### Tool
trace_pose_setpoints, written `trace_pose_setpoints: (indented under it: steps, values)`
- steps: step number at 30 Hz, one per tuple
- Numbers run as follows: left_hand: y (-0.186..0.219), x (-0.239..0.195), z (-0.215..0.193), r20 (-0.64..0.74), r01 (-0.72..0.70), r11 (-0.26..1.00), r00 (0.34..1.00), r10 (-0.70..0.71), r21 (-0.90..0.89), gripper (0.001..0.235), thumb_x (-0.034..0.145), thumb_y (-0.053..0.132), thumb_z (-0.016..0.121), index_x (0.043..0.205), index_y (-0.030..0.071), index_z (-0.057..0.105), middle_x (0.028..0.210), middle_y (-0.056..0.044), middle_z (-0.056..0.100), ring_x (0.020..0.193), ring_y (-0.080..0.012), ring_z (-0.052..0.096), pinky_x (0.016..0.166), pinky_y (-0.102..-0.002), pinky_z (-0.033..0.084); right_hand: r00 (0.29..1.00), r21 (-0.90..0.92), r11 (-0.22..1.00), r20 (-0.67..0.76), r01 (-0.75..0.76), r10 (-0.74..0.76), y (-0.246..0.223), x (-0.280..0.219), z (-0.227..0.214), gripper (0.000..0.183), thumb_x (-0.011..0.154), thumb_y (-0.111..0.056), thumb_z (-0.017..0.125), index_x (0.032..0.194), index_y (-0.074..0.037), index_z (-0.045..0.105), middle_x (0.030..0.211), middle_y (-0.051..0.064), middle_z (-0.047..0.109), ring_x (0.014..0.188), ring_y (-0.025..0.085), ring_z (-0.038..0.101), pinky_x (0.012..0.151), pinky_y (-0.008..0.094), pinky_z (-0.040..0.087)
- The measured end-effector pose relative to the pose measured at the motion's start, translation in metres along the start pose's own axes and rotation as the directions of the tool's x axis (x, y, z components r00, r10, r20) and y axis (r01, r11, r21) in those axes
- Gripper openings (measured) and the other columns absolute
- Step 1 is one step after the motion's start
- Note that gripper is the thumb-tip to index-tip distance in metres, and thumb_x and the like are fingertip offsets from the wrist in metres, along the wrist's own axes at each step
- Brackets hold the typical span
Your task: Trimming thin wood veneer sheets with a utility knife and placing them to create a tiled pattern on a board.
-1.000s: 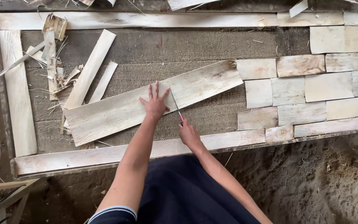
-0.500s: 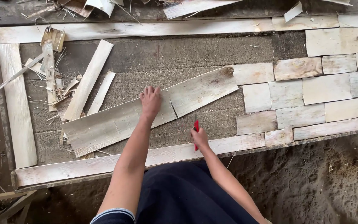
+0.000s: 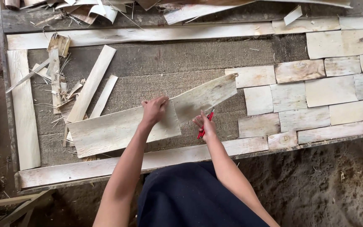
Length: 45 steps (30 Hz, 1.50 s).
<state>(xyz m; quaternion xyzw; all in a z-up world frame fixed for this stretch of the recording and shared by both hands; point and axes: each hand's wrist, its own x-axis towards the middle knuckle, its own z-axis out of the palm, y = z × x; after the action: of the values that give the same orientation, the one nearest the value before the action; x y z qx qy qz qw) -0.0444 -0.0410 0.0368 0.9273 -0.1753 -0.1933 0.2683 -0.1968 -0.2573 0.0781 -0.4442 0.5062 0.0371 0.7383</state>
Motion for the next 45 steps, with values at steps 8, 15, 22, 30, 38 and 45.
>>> trace_pose_setpoints:
  steps: [8,15,22,30,38,45]
  values:
    - [0.034,-0.049,-0.043,-0.211,-0.153,0.980,0.969,0.125,-0.123,0.016,0.100,0.036,0.057,0.111,0.033,0.069,0.105,0.008,0.072,0.105,-0.0163,0.068,0.097,-0.044,0.030,0.987,0.170,0.985,0.163,-0.039,0.011,-0.004,-0.013,0.011,0.036,0.093,-0.039,0.079,0.105,-0.013,0.059,0.090,-0.005,0.060,0.075,0.012,0.070,0.040,0.008,0.035]
    - [0.049,-0.054,-0.071,-0.545,-0.230,0.965,0.829,0.125,-0.129,0.008,0.103,0.036,0.065,0.105,0.033,0.072,0.097,0.011,0.074,0.096,-0.0112,0.069,0.092,-0.037,0.030,0.931,0.294,0.946,0.365,-0.135,0.019,0.033,0.043,0.009,0.028,0.099,-0.031,0.071,0.117,-0.016,0.056,0.100,0.001,0.070,0.074,0.007,0.064,0.040,0.008,0.033]
    - [0.069,-0.064,-0.095,-0.563,-0.203,0.976,0.817,0.124,-0.079,0.007,0.104,0.039,0.063,0.103,0.036,0.070,0.096,0.015,0.071,0.098,-0.0096,0.068,0.091,-0.036,0.030,0.938,0.308,0.950,0.343,-0.055,-0.057,-0.008,-0.020,0.025,0.036,0.092,-0.024,0.081,0.111,-0.015,0.052,0.090,-0.003,0.065,0.069,0.006,0.056,0.044,0.007,0.038]
    - [0.048,-0.032,-0.070,-0.289,0.235,0.972,0.929,-0.231,-0.021,0.029,0.107,0.047,0.050,0.114,0.034,0.074,0.106,-0.001,0.075,0.109,-0.0231,0.069,0.104,-0.054,0.035,0.912,-0.047,0.911,0.050,0.410,-0.407,-0.029,-0.004,0.024,0.040,0.089,-0.022,0.085,0.102,-0.004,0.052,0.079,-0.001,0.054,0.062,0.012,0.065,0.046,0.020,0.055]
    - [0.046,-0.007,-0.054,-0.188,0.316,0.949,0.931,-0.313,-0.017,0.029,0.106,0.043,0.050,0.111,0.029,0.075,0.105,-0.004,0.076,0.107,-0.0271,0.071,0.100,-0.056,0.039,0.924,-0.120,0.917,0.001,0.381,-0.383,-0.019,0.032,0.024,0.039,0.085,-0.019,0.087,0.099,-0.003,0.055,0.075,0.003,0.061,0.056,0.014,0.067,0.046,0.022,0.058]
    - [0.024,0.025,-0.057,-0.222,0.228,0.971,0.953,-0.207,0.074,0.023,0.104,0.038,0.053,0.098,0.029,0.073,0.091,0.000,0.074,0.096,-0.0236,0.072,0.097,-0.054,0.038,0.947,-0.135,0.941,-0.041,0.312,-0.320,-0.022,0.051,0.042,0.038,0.089,-0.028,0.084,0.097,0.001,0.060,0.077,0.007,0.064,0.063,0.019,0.071,0.047,0.026,0.059]
